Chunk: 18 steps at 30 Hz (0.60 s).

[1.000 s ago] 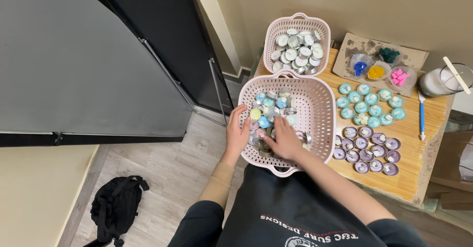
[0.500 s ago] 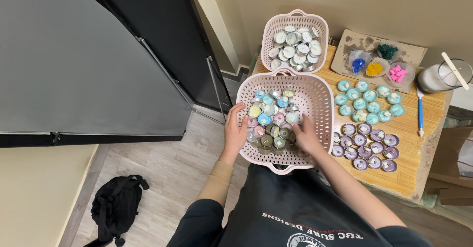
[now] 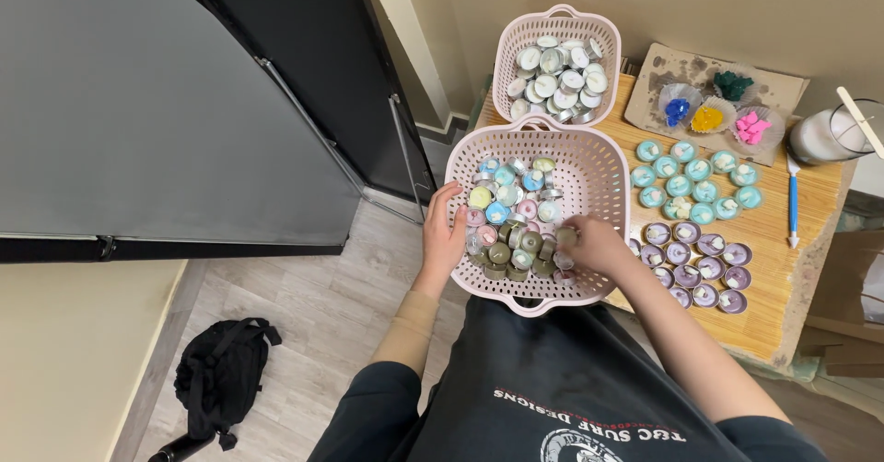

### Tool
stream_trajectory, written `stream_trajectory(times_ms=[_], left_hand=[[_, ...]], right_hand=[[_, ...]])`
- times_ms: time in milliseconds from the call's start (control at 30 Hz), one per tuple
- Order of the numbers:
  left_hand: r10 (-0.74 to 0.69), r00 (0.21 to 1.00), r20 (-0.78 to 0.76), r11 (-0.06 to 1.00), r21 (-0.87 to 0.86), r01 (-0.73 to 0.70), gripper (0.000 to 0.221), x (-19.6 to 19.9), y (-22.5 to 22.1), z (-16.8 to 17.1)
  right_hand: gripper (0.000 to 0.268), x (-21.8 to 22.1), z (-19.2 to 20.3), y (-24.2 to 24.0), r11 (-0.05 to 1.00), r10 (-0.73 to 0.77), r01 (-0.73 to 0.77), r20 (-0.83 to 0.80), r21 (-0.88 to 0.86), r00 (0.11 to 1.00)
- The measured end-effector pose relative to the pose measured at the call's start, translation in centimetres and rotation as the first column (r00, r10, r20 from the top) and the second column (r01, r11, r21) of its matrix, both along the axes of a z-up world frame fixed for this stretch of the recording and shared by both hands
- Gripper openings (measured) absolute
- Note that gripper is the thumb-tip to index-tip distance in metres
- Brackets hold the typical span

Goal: Sort small tealight candles and bath bombs into groups on a table.

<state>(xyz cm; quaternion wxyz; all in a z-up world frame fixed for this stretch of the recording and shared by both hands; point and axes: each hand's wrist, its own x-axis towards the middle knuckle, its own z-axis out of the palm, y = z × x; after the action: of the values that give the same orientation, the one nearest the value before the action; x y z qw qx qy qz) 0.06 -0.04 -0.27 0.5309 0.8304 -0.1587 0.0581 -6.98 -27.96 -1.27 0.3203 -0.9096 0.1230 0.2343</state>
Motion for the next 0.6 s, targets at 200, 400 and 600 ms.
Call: stream_trajectory(times_ms=[200,400,600], left_hand=[[0.004,1.0,-0.007,1.0,0.0,-0.004,0.028,-0.2,0.0,0.0],[-0.005,1.0,-0.003,1.0,-0.019,0.005,0.029,-0.1,0.1,-0.1],[-0.005,1.0,-0.002,1.0,-0.023,0.005,0.029,-0.1,-0.1,-0.1]], right_hand=[[0.037,-2.2,-2.4,1.5,0.941,0.195,-0.176,0.038,-0.29,0.98],[0.03,-2.1,0.1,1.2,0.993,0.019,-0.007,0.098,-0.116,0.995],[0.029,-2.0,-0.6,3.4,0.987,0.021,-0.122,0.658,0.107,0.752]])
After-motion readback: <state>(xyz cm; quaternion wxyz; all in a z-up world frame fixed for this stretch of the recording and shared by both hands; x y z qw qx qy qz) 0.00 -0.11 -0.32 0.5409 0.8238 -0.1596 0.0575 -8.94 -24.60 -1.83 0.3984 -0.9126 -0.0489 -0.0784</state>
